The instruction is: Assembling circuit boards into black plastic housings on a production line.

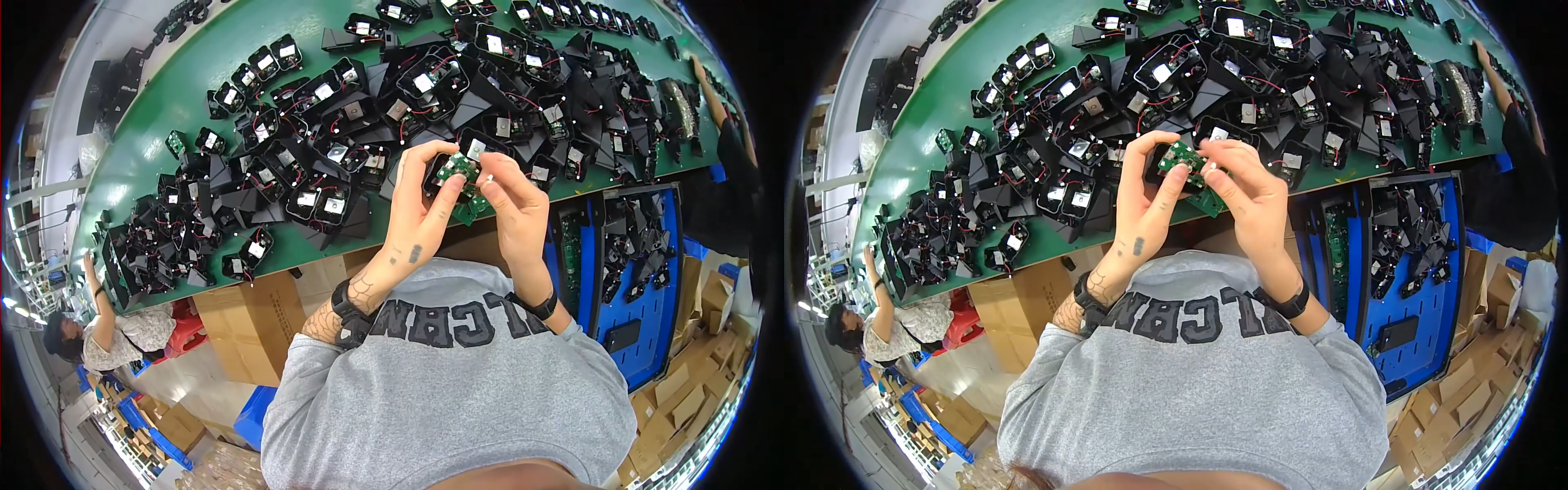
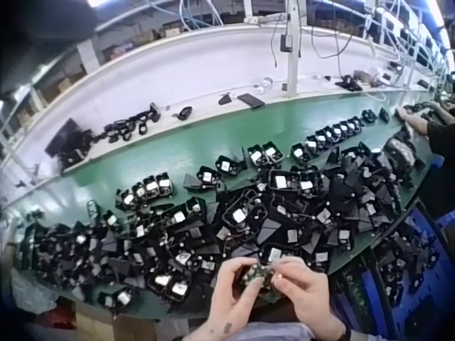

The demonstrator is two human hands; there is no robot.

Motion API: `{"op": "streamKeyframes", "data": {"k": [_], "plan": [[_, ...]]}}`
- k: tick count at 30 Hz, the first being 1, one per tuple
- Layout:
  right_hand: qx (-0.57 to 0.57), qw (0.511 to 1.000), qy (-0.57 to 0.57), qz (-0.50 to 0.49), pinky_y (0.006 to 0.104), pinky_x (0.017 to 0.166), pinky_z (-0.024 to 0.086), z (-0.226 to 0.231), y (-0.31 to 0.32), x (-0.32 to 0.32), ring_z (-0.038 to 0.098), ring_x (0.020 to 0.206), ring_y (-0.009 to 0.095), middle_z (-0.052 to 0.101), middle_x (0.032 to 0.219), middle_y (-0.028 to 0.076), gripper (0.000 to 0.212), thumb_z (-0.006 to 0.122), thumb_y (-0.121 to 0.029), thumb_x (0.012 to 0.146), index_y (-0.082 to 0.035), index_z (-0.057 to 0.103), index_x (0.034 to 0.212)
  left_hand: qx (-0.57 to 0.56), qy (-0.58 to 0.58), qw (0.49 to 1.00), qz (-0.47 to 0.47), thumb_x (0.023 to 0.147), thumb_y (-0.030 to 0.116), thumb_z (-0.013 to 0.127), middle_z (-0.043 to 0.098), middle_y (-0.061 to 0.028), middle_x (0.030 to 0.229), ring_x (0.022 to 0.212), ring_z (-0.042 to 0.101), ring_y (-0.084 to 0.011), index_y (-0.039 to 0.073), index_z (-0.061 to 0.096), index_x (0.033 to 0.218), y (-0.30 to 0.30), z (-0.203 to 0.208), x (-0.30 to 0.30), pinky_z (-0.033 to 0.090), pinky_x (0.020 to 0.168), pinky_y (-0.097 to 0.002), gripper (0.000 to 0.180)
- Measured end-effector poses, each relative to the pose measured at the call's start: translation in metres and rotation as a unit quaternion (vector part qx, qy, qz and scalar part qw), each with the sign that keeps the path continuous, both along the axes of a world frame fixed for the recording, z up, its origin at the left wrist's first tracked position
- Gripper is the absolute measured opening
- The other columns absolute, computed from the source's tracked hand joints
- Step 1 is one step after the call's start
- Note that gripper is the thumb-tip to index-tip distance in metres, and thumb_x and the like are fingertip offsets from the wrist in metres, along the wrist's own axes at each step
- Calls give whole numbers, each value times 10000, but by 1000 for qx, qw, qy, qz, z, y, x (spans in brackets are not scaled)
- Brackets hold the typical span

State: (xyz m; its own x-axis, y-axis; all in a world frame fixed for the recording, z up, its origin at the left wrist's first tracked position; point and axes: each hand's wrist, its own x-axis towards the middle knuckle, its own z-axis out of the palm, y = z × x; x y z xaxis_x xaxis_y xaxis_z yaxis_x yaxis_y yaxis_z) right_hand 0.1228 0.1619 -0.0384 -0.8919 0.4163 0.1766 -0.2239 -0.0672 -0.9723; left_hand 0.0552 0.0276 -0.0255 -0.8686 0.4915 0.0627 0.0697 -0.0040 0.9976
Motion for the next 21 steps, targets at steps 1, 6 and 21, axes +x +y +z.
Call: {"op": "streamKeyframes", "data": {"k": [1,6,21], "plan": [[-160,987,-22,-19,279,873,452,2,-3,-1,589,978,167,626,1029,107,233,638,-15,859,20,669,1087,0,1,1000,-1,914,104,583,469,-97,1126,1067,485,-192,51,506,1205,1,-1,0,416,908,-302,305],[-46,998,-22,-28,335,898,445,20,5,-2,582,996,212,665,912,72,65,673,-15,803,29,676,850,2,108,994,12,877,52,593,510,-127,1138,1091,487,-261,14,522,1164,8,5,-3,389,945,-338,299],[213,974,-65,31,381,991,358,27,20,-1,452,1150,242,564,1077,40,133,766,-155,745,-61,715,825,0,226,971,-79,890,32,602,467,-159,1161,1074,574,-286,53,550,1138,0,10,-16,452,909,-393,254]]}}
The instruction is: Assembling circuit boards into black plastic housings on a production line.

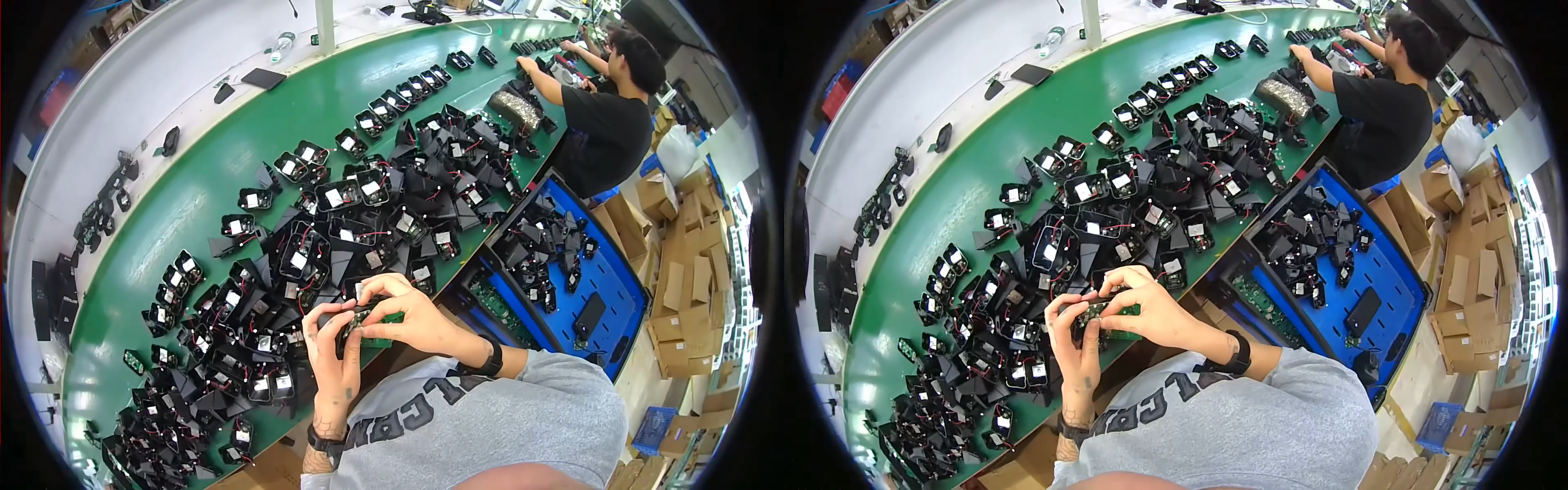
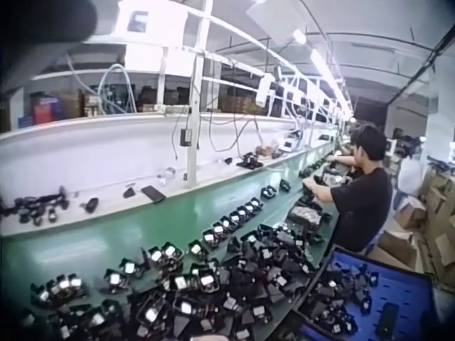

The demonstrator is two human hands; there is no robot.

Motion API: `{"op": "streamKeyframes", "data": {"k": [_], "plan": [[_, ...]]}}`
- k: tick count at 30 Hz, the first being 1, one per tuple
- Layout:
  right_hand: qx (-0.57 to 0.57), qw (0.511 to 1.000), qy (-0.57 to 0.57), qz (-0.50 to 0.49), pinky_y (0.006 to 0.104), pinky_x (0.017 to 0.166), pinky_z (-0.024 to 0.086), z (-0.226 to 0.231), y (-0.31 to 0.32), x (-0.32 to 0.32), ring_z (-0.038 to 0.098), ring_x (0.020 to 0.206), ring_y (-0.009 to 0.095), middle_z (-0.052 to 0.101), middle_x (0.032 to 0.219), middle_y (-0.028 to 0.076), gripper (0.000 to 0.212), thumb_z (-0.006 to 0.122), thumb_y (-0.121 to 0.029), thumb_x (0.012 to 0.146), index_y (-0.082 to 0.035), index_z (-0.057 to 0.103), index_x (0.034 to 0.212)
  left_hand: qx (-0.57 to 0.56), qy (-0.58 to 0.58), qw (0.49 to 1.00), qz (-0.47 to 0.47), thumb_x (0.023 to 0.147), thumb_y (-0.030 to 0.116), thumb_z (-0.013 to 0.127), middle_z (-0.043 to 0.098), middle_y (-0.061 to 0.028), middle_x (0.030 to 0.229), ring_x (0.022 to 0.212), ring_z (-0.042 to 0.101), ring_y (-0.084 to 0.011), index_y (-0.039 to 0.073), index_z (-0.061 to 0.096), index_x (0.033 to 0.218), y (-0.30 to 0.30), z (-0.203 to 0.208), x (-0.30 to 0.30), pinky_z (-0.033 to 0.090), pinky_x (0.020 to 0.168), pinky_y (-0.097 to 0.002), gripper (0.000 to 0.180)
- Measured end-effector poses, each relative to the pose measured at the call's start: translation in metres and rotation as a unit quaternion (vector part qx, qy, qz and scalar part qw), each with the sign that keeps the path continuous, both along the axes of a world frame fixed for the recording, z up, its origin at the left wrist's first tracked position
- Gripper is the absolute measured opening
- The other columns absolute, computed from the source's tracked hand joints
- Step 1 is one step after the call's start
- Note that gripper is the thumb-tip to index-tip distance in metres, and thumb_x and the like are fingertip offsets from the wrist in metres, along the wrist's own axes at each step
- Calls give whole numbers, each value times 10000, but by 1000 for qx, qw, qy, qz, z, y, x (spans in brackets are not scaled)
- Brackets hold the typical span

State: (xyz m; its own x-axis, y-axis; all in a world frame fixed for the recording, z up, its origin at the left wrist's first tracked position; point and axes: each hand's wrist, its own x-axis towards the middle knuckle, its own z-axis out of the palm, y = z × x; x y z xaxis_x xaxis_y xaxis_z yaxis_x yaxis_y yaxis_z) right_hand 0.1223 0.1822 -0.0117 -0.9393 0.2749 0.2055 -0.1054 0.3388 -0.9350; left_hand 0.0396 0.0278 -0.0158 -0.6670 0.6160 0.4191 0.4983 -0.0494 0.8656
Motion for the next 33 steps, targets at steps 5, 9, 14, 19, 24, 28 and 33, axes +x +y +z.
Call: {"op": "streamKeyframes", "data": {"k": [5,9,14,19,24,28,33], "plan": [[-110,993,-21,25,372,985,388,-2,0,-7,493,1120,215,565,1091,44,146,766,-161,756,-56,719,847,-8,11,1000,-5,900,60,591,463,-151,1173,1076,572,-287,57,527,1123,-1,3,-7,442,923,-395,232],[-133,990,-25,36,372,987,386,-6,2,-11,501,1110,214,565,1093,47,142,765,-165,758,-59,720,842,-2,31,1000,-4,879,33,612,482,-158,1166,1064,558,-294,68,542,1133,-2,3,-11,452,904,-402,266],[-79,992,-67,65,377,983,366,-5,9,-12,485,1125,224,564,1085,44,159,765,-204,748,-70,726,823,-23,41,999,-24,840,-10,647,491,-160,1163,1064,543,-307,105,559,1142,-4,4,-13,468,887,-406,335],[-57,991,-81,84,377,975,361,-3,9,-14,483,1128,230,564,1091,54,166,765,-208,744,-67,726,822,-4,46,999,-19,827,-12,661,500,-149,1156,1061,548,-313,123,575,1122,-6,0,-11,465,886,-414,336],[-149,986,-43,58,365,934,399,-7,0,-13,525,1096,216,568,1145,78,161,765,-181,753,-52,727,840,5,48,999,-1,849,5,643,496,-148,1149,1074,561,-312,108,557,1082,-4,1,-11,461,902,-413,268],[-173,983,-36,55,362,944,402,-1,0,-11,524,1111,215,582,1146,78,154,760,-169,758,-45,725,841,32,15,999,14,879,-2,598,475,-151,1144,1098,571,-311,79,507,1072,-3,-5,-8,463,929,-404,229],[-151,986,-49,44,384,1032,380,1,6,-10,509,1193,228,581,1196,102,105,744,-99,778,-23,724,846,51,-9,998,37,865,-23,606,499,-154,1138,1093,558,-307,85,530,1085,7,-4,-3,453,911,-402,257]]}}
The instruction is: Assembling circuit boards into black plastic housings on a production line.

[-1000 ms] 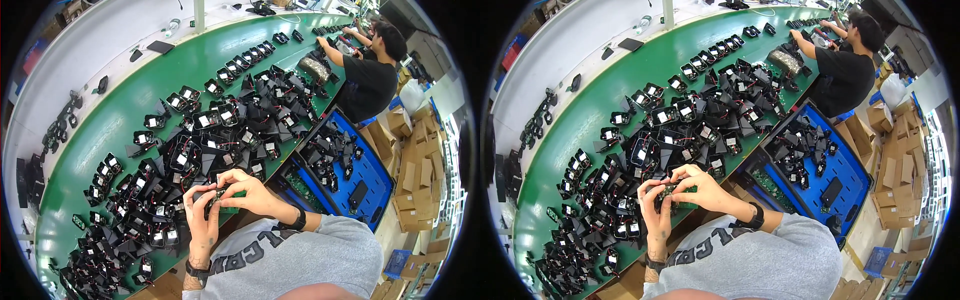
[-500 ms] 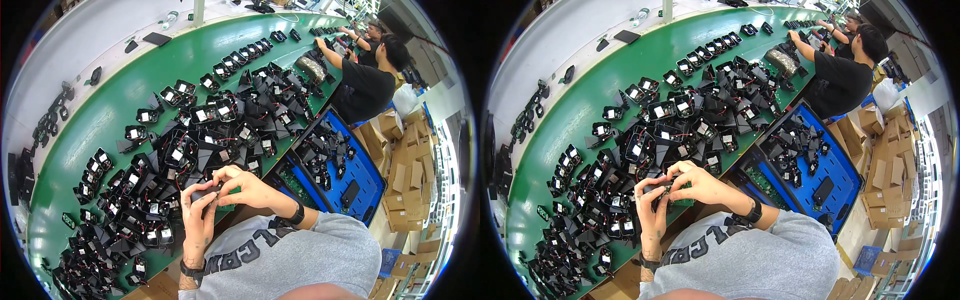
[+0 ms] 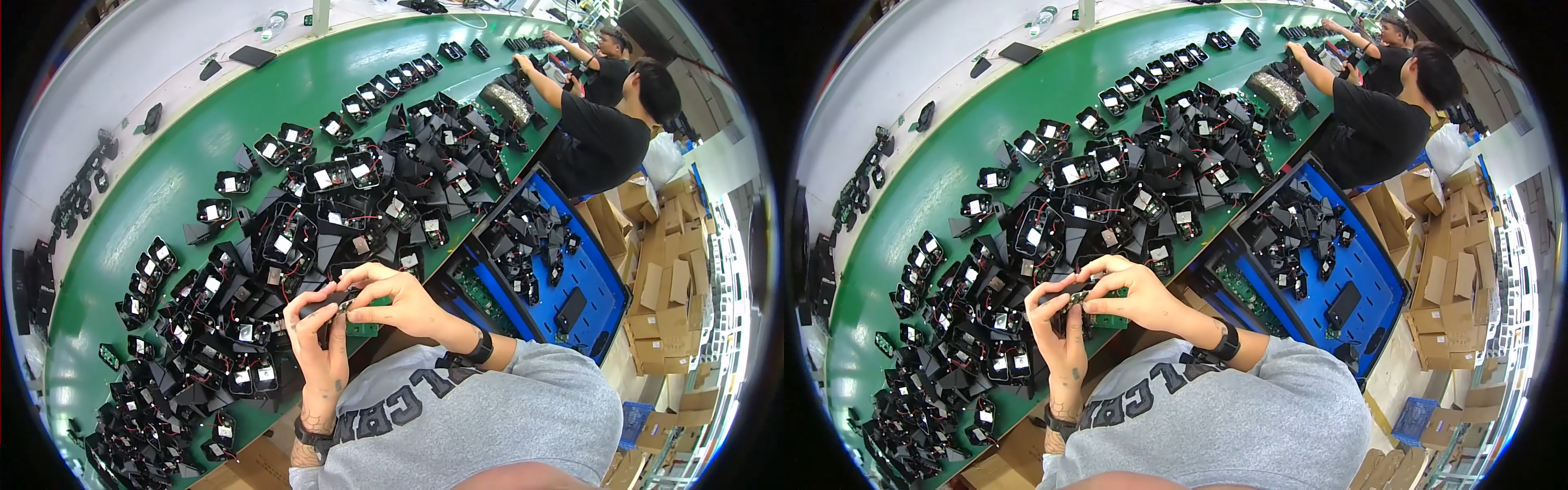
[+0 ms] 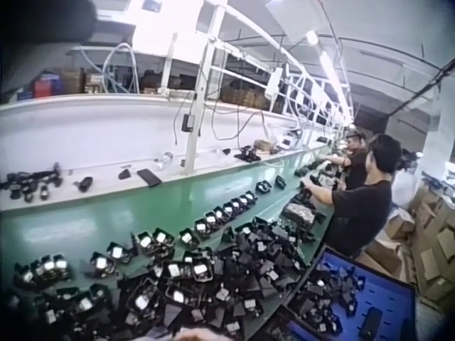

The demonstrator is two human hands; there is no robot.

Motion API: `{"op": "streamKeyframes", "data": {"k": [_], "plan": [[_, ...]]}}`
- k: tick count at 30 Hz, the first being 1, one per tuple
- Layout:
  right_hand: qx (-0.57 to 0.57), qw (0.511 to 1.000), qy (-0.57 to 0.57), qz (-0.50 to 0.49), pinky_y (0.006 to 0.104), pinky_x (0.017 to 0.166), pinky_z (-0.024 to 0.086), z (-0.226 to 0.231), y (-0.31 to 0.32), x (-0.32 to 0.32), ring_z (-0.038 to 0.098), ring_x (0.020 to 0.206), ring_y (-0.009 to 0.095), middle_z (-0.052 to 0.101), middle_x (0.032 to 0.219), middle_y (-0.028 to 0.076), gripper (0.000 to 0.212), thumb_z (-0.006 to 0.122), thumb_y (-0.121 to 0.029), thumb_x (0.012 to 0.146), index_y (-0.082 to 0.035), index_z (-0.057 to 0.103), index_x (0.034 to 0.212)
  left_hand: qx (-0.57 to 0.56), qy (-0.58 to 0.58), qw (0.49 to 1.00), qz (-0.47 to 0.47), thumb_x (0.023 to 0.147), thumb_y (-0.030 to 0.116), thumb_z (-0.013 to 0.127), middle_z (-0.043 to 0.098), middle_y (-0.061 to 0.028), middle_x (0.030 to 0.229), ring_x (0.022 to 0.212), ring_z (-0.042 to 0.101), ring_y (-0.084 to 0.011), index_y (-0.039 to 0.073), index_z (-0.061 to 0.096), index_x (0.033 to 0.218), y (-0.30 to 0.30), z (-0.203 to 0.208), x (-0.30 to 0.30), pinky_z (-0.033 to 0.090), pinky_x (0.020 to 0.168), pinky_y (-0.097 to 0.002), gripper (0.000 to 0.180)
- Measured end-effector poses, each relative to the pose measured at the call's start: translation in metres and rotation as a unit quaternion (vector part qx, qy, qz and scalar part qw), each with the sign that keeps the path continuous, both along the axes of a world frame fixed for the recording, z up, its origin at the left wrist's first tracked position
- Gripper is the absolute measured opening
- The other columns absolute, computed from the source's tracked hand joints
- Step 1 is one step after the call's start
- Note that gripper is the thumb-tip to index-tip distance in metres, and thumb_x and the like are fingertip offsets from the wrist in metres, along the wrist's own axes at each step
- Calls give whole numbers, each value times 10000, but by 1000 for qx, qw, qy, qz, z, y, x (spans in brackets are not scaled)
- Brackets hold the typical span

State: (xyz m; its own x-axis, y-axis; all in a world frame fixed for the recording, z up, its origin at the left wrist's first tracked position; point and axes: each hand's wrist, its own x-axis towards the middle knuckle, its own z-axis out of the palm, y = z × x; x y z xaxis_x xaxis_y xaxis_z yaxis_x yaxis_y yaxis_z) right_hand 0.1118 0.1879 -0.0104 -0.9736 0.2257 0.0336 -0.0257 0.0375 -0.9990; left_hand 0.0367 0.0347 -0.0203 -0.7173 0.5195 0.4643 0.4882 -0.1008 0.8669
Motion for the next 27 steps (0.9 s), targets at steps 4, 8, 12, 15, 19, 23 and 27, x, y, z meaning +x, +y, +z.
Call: {"op": "streamKeyframes", "data": {"k": [4,8,12,15,19,23,27], "plan": [[56,998,14,-1,386,1035,383,6,3,2,504,1197,230,582,1175,91,97,746,-94,776,-27,725,843,-25,-9,1000,2,902,27,580,467,-144,1170,1057,529,-230,51,486,1101,1,-3,2,429,924,-352,222],[68,997,39,-25,377,967,397,4,-8,8,495,1138,217,582,1143,58,104,737,-129,766,-46,720,826,-15,-24,999,20,901,43,592,456,-139,1187,1060,504,-207,43,487,1103,-1,-6,12,409,933,-332,228],[-5,999,35,-32,359,942,435,3,-16,9,539,1107,212,585,1138,71,86,725,-95,778,-27,708,828,-5,-37,999,5,894,28,576,455,-142,1186,1071,500,-214,34,488,1101,-7,0,14,405,941,-338,225],[-14,999,25,-36,344,933,447,-1,-12,8,571,1075,208,598,1129,103,65,718,-36,778,1,698,828,-13,-21,1000,3,853,-9,584,509,-161,1129,1075,530,-289,30,522,1087,-7,-2,11,428,938,-398,245],[0,999,27,-22,340,940,433,-4,-11,7,561,1088,213,593,1129,101,42,711,-8,760,9,683,785,20,-45,999,23,840,-23,589,529,-151,1116,1042,533,-271,26,554,1064,-4,-7,12,434,901,-365,232],[21,999,18,-41,335,963,405,-2,-7,9,545,1109,220,581,1148,107,44,708,0,754,25,677,772,9,-5,1000,27,832,-38,601,534,-153,1116,1034,534,-280,36,566,1056,1,-5,13,444,878,-362,238],[-48,997,16,-61,320,932,434,-6,-12,7,563,1082,206,594,1126,99,85,730,13,737,24,703,817,-17,17,999,45,828,-46,595,552,-168,1093,1050,526,-301,38,557,1069,-1,0,17,442,883,-385,258]]}}
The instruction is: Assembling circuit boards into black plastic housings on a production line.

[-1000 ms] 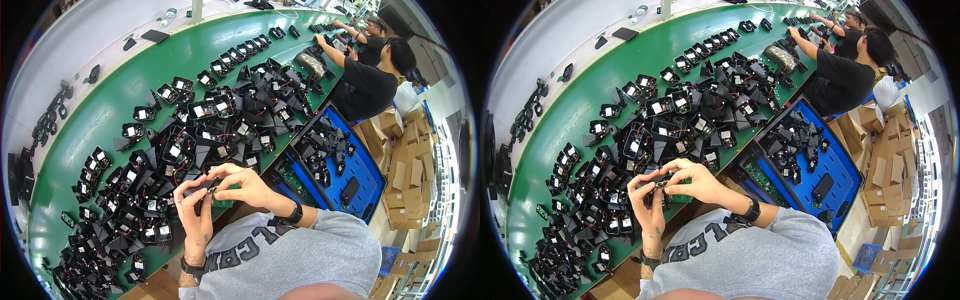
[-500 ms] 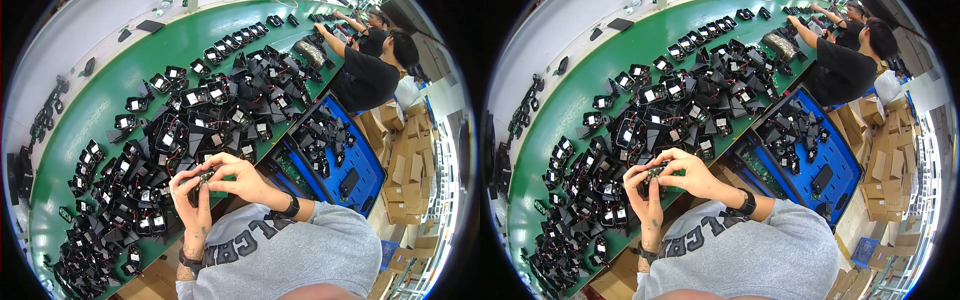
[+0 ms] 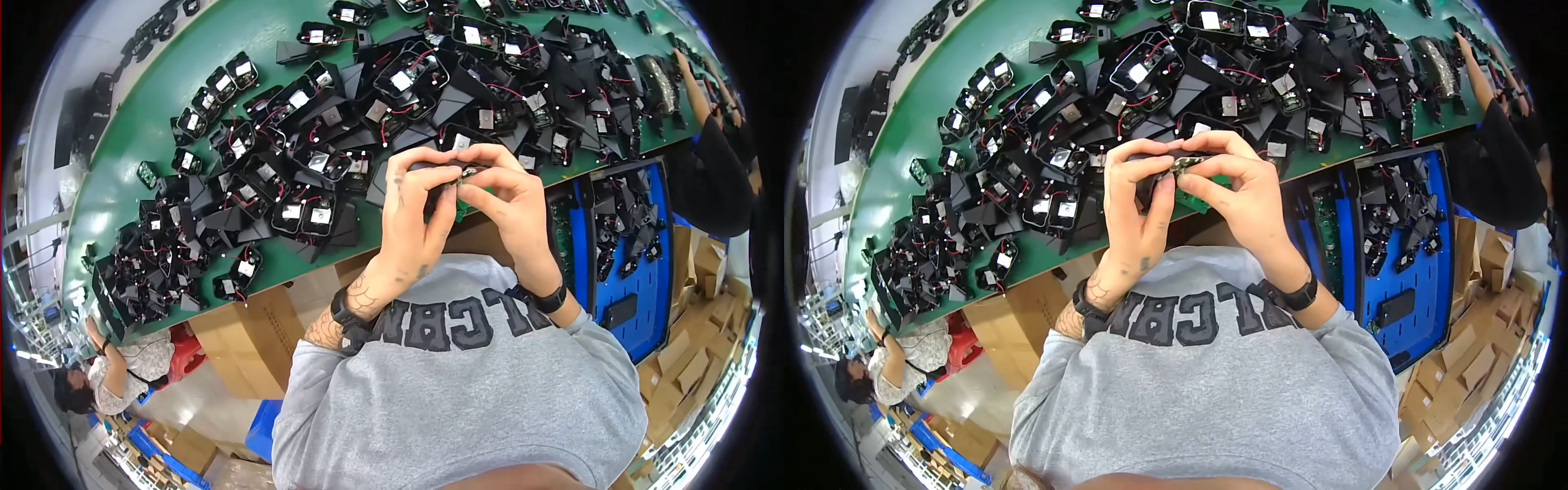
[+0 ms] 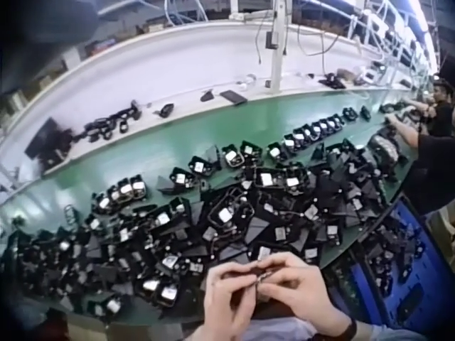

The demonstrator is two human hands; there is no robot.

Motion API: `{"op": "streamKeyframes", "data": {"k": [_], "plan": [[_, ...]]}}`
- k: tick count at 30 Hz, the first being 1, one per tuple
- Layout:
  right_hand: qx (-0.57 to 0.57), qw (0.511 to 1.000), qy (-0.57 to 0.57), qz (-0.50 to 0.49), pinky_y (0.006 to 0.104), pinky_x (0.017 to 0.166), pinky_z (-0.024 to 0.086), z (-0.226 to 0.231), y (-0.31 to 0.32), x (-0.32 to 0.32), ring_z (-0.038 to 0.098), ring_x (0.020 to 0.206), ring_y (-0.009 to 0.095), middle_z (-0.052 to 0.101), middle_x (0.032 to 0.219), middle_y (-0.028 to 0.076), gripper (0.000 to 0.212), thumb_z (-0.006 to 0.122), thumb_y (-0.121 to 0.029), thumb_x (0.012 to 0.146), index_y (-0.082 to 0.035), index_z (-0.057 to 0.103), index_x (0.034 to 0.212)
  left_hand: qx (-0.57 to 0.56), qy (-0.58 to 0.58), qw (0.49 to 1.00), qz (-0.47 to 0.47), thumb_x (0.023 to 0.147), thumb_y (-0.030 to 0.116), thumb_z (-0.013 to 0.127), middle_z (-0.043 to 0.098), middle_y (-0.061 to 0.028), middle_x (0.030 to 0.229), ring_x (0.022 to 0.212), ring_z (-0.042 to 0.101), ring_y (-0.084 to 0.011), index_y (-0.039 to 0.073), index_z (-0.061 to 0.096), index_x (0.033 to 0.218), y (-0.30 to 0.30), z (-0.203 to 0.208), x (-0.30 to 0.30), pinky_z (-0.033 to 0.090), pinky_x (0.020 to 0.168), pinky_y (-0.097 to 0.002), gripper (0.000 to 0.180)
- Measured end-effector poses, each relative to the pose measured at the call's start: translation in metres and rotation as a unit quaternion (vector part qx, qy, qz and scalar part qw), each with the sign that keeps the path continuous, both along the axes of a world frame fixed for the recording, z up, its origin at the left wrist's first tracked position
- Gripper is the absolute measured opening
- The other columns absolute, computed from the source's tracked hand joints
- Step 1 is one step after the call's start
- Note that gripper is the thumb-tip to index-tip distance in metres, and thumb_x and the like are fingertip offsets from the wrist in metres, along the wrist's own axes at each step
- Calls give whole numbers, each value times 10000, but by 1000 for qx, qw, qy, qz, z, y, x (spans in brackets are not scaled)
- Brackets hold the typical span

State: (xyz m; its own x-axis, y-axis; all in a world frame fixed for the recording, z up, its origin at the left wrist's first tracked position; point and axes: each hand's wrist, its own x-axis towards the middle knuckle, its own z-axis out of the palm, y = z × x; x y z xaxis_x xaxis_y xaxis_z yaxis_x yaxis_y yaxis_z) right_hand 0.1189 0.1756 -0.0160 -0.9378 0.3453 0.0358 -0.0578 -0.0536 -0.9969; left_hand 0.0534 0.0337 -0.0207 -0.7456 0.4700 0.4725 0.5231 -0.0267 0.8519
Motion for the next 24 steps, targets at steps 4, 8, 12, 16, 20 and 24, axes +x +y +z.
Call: {"op": "streamKeyframes", "data": {"k": [4,8,12,16,20,24], "plan": [[-58,998,0,-13,300,901,445,-4,-6,0,560,1062,187,574,1132,109,118,714,51,735,26,667,840,6,9,1000,0,825,-51,589,550,-169,1100,1062,522,-301,39,556,1074,-5,-1,1,437,889,-393,267],[-133,991,18,-25,287,882,456,-7,-9,2,570,1036,173,575,1107,95,186,723,84,705,-6,612,825,4,18,1000,1,821,-55,592,551,-168,1099,1067,521,-303,42,557,1073,-6,-2,6,440,883,-394,273],[-164,986,6,-5,282,858,466,-10,-3,1,570,993,154,576,1083,80,265,744,92,672,-50,548,780,27,19,999,-7,810,-63,603,550,-171,1098,1056,527,-304,43,556,1077,-6,-4,9,448,871,-389,291],[-155,988,15,20,282,846,467,-20,3,3,565,953,139,574,1067,78,284,749,92,661,-59,535,769,11,45,999,-12,804,-64,613,547,-169,1105,1007,536,-297,44,551,1087,-6,-1,10,462,844,-383,310],[-142,988,36,37,274,839,464,-22,8,4,555,969,131,566,1066,81,306,757,93,647,-64,523,767,26,37,999,-12,817,-52,599,543,-161,1085,978,538,-282,42,549,1080,-4,-1,13,457,839,-351,283],[71,996,40,35,346,915,446,6,12,2,543,1090,218,558,1169,116,383,821,-67,607,-39,598,917,22,-296,954,-45,901,33,560,506,-71,1032,962,502,-139,46,424,1160,-12,1,7,449,844,-284,293]]}}
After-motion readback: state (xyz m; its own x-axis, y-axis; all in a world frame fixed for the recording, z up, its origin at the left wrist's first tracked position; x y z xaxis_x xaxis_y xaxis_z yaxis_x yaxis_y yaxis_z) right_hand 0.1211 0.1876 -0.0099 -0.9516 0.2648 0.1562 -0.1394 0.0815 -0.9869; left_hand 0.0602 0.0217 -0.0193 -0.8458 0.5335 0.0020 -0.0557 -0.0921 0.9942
